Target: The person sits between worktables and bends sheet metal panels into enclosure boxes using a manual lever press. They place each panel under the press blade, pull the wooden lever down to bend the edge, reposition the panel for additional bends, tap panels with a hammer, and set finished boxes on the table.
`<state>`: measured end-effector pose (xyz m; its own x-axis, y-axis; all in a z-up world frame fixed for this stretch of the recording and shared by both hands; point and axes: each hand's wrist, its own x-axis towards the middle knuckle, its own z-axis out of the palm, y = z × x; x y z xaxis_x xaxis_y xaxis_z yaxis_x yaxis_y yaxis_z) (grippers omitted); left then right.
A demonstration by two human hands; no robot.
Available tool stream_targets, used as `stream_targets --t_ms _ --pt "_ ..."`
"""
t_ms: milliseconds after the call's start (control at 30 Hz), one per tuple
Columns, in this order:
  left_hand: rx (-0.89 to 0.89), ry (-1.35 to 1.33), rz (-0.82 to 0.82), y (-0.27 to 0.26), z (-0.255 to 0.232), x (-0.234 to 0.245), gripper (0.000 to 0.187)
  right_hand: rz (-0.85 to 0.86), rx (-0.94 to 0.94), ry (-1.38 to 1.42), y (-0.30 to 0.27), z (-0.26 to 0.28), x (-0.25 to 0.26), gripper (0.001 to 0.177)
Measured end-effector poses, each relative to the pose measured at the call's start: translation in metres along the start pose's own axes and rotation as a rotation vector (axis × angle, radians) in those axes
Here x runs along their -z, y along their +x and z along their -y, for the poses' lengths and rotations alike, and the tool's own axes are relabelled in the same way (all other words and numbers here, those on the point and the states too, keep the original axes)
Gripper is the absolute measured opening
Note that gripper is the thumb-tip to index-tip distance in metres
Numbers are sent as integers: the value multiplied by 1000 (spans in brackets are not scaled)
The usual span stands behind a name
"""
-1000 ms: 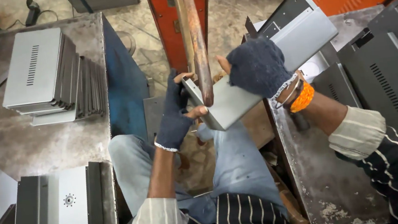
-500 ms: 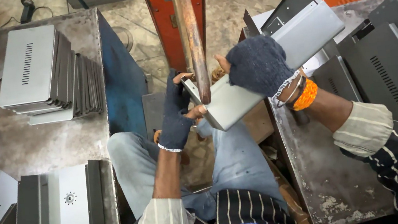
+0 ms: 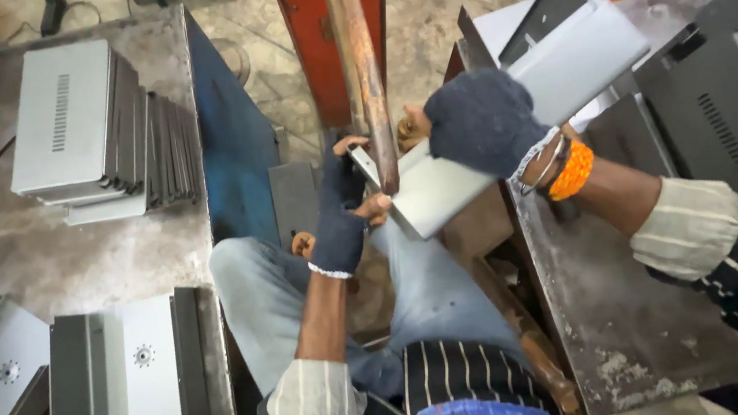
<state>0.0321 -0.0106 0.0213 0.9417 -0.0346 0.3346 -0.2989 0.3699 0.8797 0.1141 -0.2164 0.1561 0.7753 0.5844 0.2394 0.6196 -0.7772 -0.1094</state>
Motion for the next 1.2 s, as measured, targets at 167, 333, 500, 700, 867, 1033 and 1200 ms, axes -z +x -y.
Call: stream_targets --t_ms 167,333,500,700,867,1033,1200 --pt "-26 87 -35 17 25 12 76 -27 -18 -79 9 0 3 42" --pt "-90 59 -31 41 27 18 75 -64 -80 -48 26 -2 3 43" --pt "-4 14 -44 57 68 44 61 -70 -56 -17 36 -3 -6 46" --pt "-33 49 -32 54 33 35 84 24 -101 59 45 -5 1 43" --pt "95 -380 -63 49 37 38 95 -59 -42 71 41 -11 -13 21" --pt "-5 -283 -15 26 51 26 96 -6 -35 -18 25 -5 -9 48" --pt "-10 -378 -68 36 44 25 86 -85 30 -21 18 -4 -4 49"
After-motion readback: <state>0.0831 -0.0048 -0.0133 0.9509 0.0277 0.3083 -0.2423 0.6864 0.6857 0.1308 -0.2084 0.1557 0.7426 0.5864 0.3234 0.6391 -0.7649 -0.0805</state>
